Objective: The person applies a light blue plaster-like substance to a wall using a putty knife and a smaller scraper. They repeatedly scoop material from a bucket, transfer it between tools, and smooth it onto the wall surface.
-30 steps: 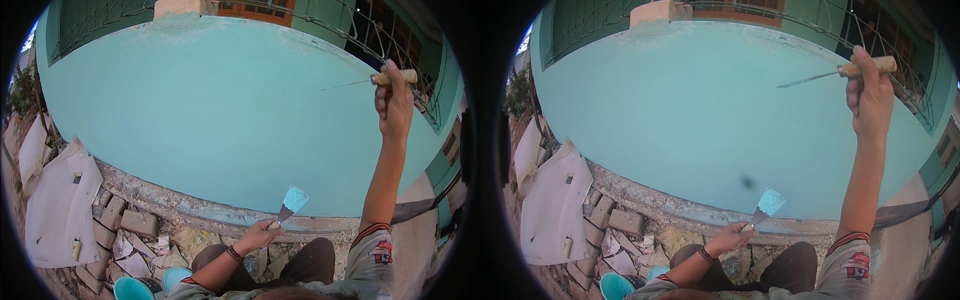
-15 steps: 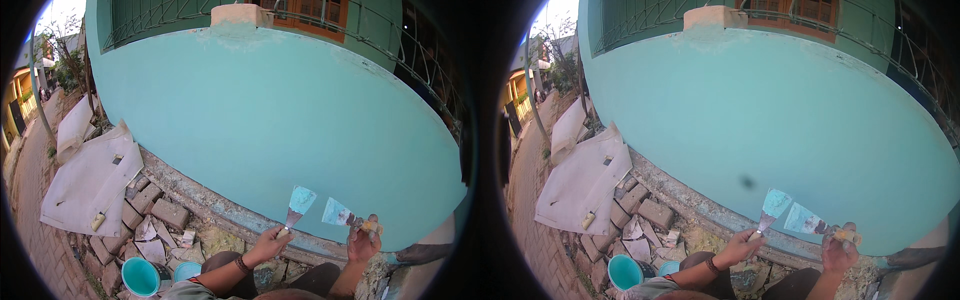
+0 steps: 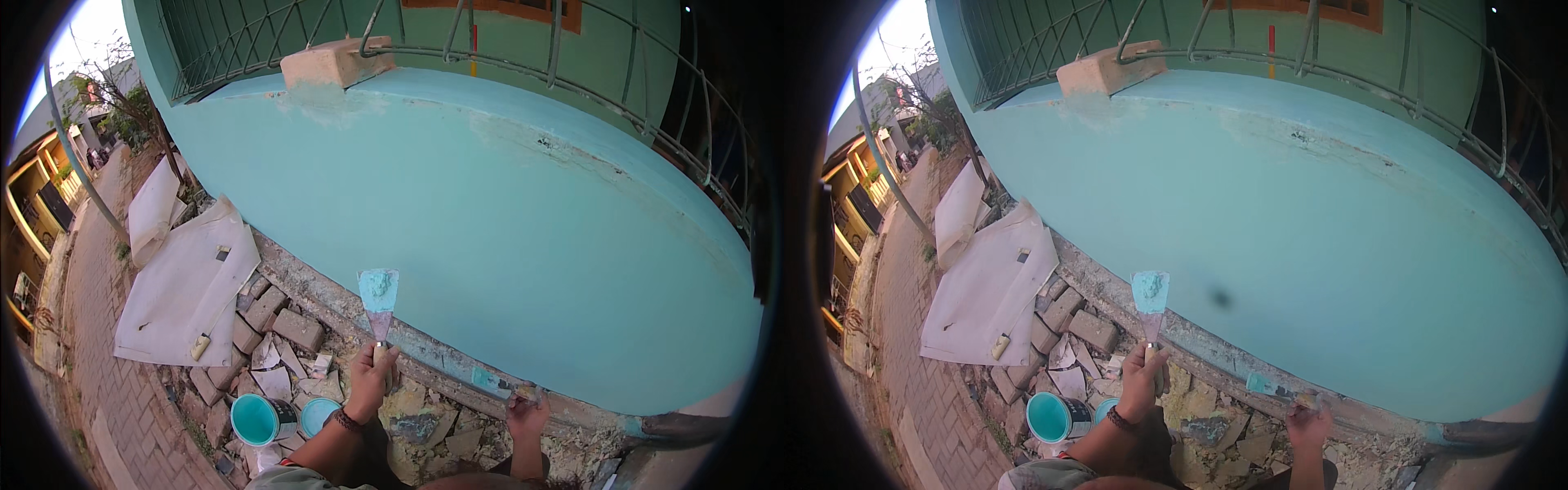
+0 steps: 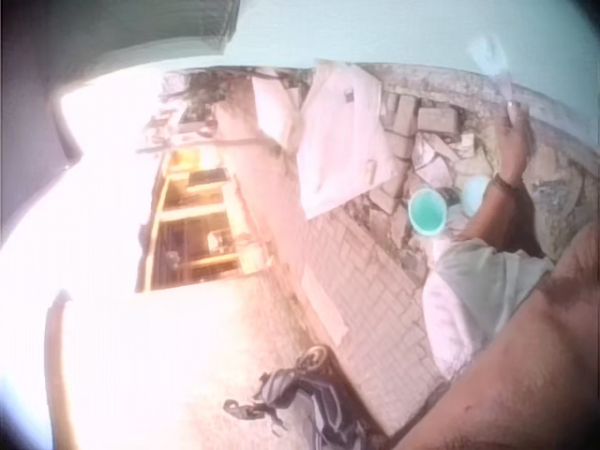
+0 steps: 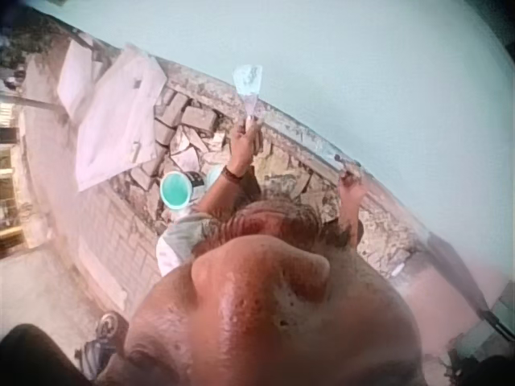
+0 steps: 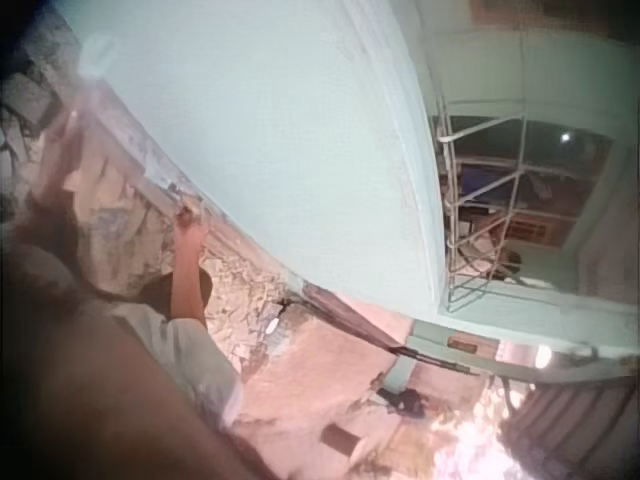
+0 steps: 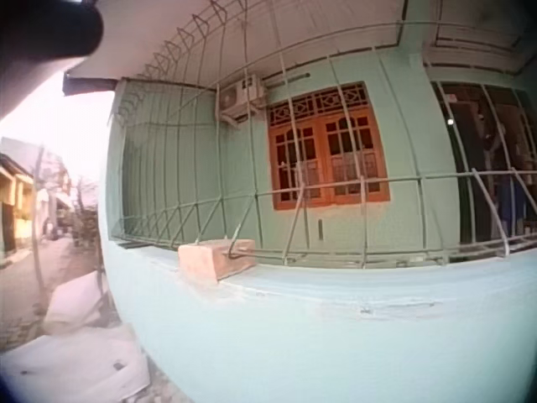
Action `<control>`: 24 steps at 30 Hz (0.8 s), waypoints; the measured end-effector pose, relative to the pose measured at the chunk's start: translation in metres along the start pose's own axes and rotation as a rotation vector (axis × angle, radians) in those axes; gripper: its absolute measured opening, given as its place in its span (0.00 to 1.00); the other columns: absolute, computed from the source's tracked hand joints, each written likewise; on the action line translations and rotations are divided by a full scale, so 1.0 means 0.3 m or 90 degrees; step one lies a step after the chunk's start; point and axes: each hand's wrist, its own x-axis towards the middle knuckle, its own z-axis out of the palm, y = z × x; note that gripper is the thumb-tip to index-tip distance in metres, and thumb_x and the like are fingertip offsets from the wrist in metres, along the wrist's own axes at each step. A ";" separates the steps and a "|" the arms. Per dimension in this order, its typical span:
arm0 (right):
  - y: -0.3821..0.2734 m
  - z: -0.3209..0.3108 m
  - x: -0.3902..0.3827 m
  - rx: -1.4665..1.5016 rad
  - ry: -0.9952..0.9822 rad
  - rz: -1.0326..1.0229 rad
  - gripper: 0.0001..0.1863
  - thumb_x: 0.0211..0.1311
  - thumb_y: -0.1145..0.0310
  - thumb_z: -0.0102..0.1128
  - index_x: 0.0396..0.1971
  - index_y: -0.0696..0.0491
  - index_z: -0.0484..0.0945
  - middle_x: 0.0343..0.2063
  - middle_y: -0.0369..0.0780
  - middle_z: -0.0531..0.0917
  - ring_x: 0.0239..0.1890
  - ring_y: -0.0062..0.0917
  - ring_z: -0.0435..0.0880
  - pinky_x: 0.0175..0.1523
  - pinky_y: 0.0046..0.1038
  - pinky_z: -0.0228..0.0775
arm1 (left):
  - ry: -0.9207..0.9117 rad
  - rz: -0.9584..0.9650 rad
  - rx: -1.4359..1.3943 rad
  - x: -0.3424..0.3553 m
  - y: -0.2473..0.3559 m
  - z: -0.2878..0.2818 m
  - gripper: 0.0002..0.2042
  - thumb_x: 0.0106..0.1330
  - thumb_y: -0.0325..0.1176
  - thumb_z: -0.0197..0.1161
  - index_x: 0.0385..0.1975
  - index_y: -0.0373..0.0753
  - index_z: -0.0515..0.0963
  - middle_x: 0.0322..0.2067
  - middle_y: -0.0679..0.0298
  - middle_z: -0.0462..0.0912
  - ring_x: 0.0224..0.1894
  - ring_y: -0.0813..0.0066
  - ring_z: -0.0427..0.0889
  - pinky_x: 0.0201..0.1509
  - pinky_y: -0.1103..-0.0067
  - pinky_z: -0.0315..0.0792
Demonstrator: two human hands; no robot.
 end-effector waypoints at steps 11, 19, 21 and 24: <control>-0.342 0.647 -0.447 -0.140 -0.031 0.126 0.18 0.60 0.57 0.53 0.44 0.52 0.76 0.27 0.43 0.79 0.25 0.29 0.77 0.24 0.28 0.70 | 0.052 -0.075 0.052 -0.317 0.699 0.151 0.08 0.68 0.31 0.59 0.40 0.34 0.72 0.16 0.71 0.73 0.14 0.87 0.69 0.16 0.86 0.65; -0.646 1.203 -0.834 -0.159 -0.084 0.040 0.21 0.64 0.52 0.50 0.45 0.53 0.76 0.27 0.42 0.80 0.25 0.28 0.76 0.23 0.26 0.67 | -0.023 -0.138 0.096 -0.491 1.201 0.288 0.08 0.67 0.34 0.61 0.37 0.36 0.75 0.18 0.74 0.73 0.18 0.90 0.69 0.19 0.88 0.62; -0.676 1.341 -0.918 -0.152 -0.131 -0.001 0.21 0.65 0.51 0.48 0.45 0.53 0.76 0.27 0.41 0.80 0.25 0.27 0.76 0.23 0.25 0.67 | -0.025 -0.128 0.122 -0.528 1.290 0.305 0.09 0.66 0.36 0.62 0.36 0.36 0.75 0.18 0.74 0.73 0.18 0.90 0.69 0.20 0.87 0.62; -0.692 1.392 -0.983 -0.179 -0.215 -0.043 0.21 0.68 0.52 0.47 0.46 0.54 0.76 0.28 0.41 0.80 0.24 0.25 0.75 0.21 0.23 0.65 | -0.020 -0.062 0.119 -0.586 1.343 0.305 0.10 0.65 0.37 0.63 0.35 0.36 0.75 0.18 0.74 0.72 0.19 0.90 0.68 0.20 0.87 0.63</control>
